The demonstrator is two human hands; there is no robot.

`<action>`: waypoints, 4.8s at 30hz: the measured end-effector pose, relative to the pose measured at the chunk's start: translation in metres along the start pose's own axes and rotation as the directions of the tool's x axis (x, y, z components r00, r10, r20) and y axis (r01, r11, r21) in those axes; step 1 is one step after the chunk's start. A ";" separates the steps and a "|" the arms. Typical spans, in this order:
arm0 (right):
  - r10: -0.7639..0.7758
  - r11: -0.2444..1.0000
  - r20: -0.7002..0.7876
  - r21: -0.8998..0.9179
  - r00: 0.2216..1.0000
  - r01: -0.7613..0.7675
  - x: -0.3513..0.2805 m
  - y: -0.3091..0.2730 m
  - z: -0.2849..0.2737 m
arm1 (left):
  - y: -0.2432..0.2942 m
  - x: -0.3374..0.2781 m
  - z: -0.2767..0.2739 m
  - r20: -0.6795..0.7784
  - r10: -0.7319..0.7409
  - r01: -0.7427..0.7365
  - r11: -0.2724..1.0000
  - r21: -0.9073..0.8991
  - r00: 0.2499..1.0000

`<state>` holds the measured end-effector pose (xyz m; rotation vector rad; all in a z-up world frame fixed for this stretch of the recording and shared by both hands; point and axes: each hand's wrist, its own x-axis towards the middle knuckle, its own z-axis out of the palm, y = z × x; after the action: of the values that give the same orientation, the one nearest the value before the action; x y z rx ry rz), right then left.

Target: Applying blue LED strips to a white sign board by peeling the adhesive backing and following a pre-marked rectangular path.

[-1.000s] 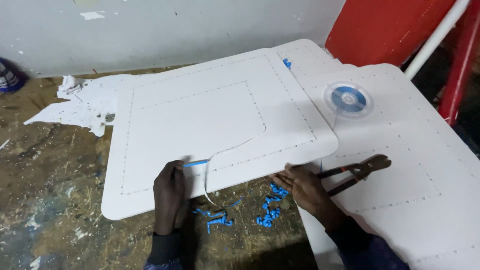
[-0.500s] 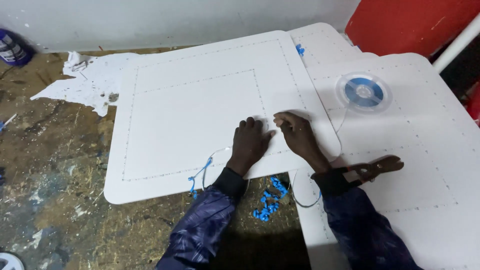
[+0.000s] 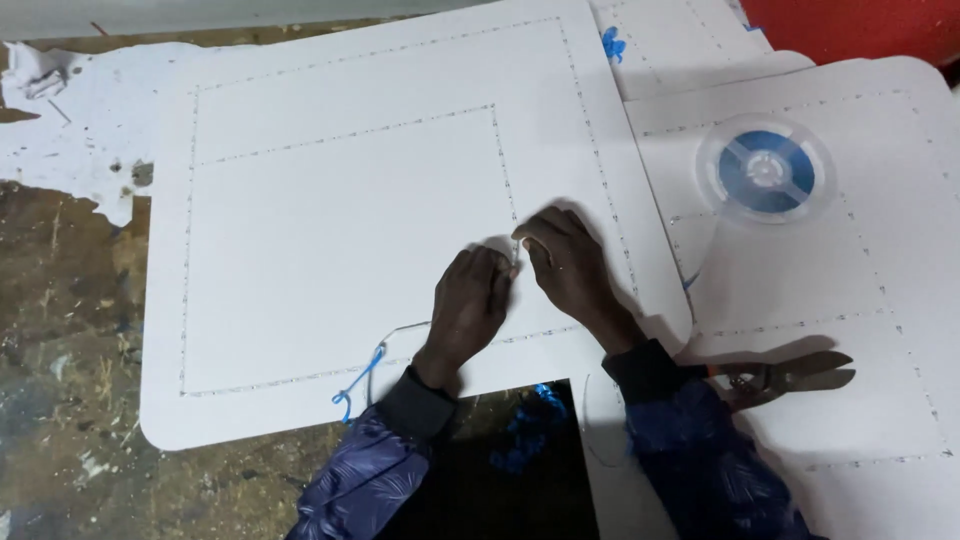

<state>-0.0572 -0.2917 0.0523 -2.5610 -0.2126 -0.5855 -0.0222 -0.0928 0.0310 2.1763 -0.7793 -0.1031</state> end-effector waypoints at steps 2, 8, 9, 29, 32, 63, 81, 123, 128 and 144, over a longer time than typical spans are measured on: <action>0.007 1.000 0.006 0.026 1.000 -0.007 0.003 -0.003 -0.004 | 0.001 0.000 0.001 -0.029 0.027 -0.027 1.000 -0.006 0.999; 0.001 0.997 0.000 0.073 1.000 -0.001 0.002 -0.008 -0.008 | 0.003 -0.001 0.004 -0.032 0.043 -0.043 0.999 0.013 0.999; -0.009 0.996 -0.004 0.092 1.000 0.010 0.006 -0.009 -0.008 | 0.002 0.003 0.002 -0.007 0.023 -0.023 0.999 0.025 1.000; 0.098 0.995 0.031 0.011 0.995 -0.099 0.000 0.011 0.005 | 0.000 0.058 -0.036 0.352 -0.294 0.257 0.955 0.149 0.889; 0.122 0.992 0.055 0.013 0.991 -0.122 0.000 0.014 0.008 | 0.001 0.063 -0.038 0.375 -0.313 0.272 0.949 0.160 0.873; 0.085 0.988 -0.033 0.130 0.996 -0.080 0.005 -0.002 0.003 | -0.026 0.071 -0.030 0.323 -0.299 0.329 0.943 -0.041 0.898; 0.154 0.974 0.000 0.169 0.988 -0.151 0.006 -0.002 0.002 | -0.022 0.059 -0.041 0.309 -0.266 0.314 0.942 -0.115 0.913; 0.198 0.980 0.484 -0.064 0.852 -0.191 0.055 0.021 -0.018 | 0.008 0.036 -0.091 0.405 -0.211 0.185 0.977 0.102 0.889; 0.124 0.992 0.473 -0.038 0.873 -0.120 0.054 0.036 -0.006 | 0.010 0.033 -0.092 0.389 -0.193 0.180 0.981 0.070 0.901; 0.289 0.905 0.443 0.162 0.849 -0.393 0.061 0.034 -0.012 | -0.014 0.067 -0.092 0.370 -0.310 0.277 0.950 0.141 0.876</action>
<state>0.0018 -0.3247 0.0742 -2.3644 0.0382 0.1173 0.0685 -0.0622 0.0949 2.3761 -0.6656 -0.6887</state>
